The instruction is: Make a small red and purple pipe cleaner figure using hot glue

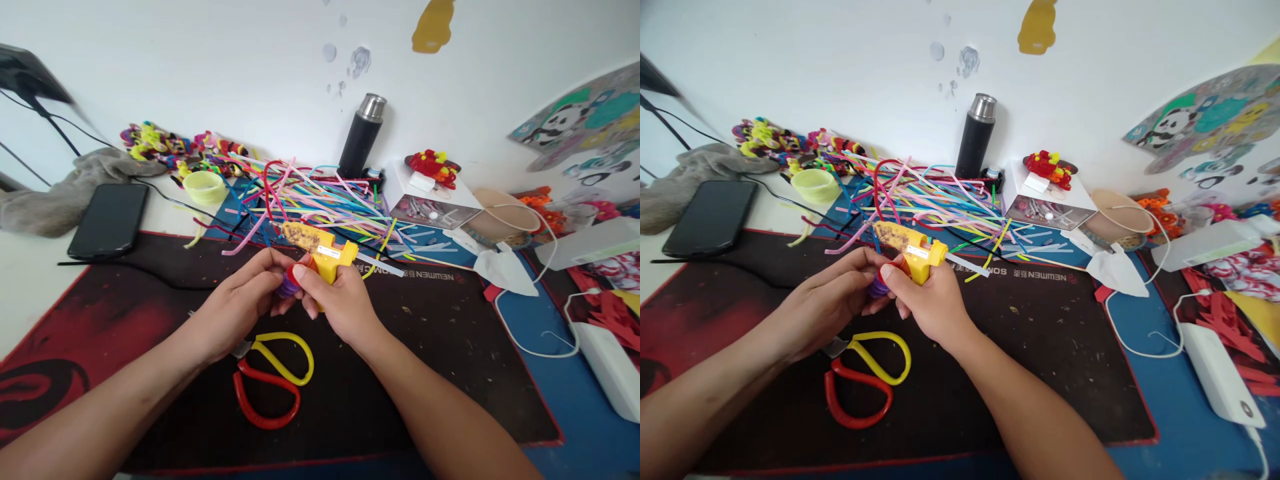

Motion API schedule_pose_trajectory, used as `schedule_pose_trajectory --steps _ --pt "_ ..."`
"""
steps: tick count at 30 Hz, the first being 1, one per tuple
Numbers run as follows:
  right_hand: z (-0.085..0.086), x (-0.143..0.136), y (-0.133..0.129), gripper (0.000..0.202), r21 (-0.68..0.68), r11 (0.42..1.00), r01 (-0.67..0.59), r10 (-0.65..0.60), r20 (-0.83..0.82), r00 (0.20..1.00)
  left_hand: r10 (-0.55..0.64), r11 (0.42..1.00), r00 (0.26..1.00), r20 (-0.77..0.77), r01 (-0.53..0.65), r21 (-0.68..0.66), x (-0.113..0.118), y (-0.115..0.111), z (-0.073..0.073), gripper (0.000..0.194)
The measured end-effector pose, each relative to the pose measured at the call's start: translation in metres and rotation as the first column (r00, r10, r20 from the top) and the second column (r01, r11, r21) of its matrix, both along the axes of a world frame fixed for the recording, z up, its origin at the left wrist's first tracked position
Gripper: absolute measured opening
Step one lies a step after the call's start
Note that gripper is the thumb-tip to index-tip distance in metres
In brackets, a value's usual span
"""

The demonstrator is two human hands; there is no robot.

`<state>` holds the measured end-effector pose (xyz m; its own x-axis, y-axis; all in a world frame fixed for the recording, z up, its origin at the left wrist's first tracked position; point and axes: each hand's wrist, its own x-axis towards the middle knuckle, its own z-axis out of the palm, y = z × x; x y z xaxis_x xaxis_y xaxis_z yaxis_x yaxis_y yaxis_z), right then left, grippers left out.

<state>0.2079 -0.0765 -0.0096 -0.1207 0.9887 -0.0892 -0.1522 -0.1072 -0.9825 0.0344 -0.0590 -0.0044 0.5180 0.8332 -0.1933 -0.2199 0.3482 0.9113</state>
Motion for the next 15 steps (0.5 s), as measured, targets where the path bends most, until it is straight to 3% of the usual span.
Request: schedule_pose_trajectory --steps 3,9,15 --pt "-0.0008 0.0010 0.0003 0.031 0.001 1.000 0.007 -0.007 -0.005 1.000 -0.014 1.000 1.000 0.003 0.014 0.020 -0.0001 0.0003 0.0000 0.015" --pt "-0.0001 0.0017 0.0000 0.035 -0.032 0.999 0.038 -0.037 0.030 0.999 -0.049 0.980 0.993 -0.111 0.069 0.184 -0.0010 -0.0001 0.0011 0.020" --pt "0.0000 0.0007 0.0000 0.033 -0.026 0.999 0.037 -0.036 0.024 0.999 -0.040 0.972 0.989 -0.141 0.072 0.224 0.0011 -0.0015 0.0059 0.023"
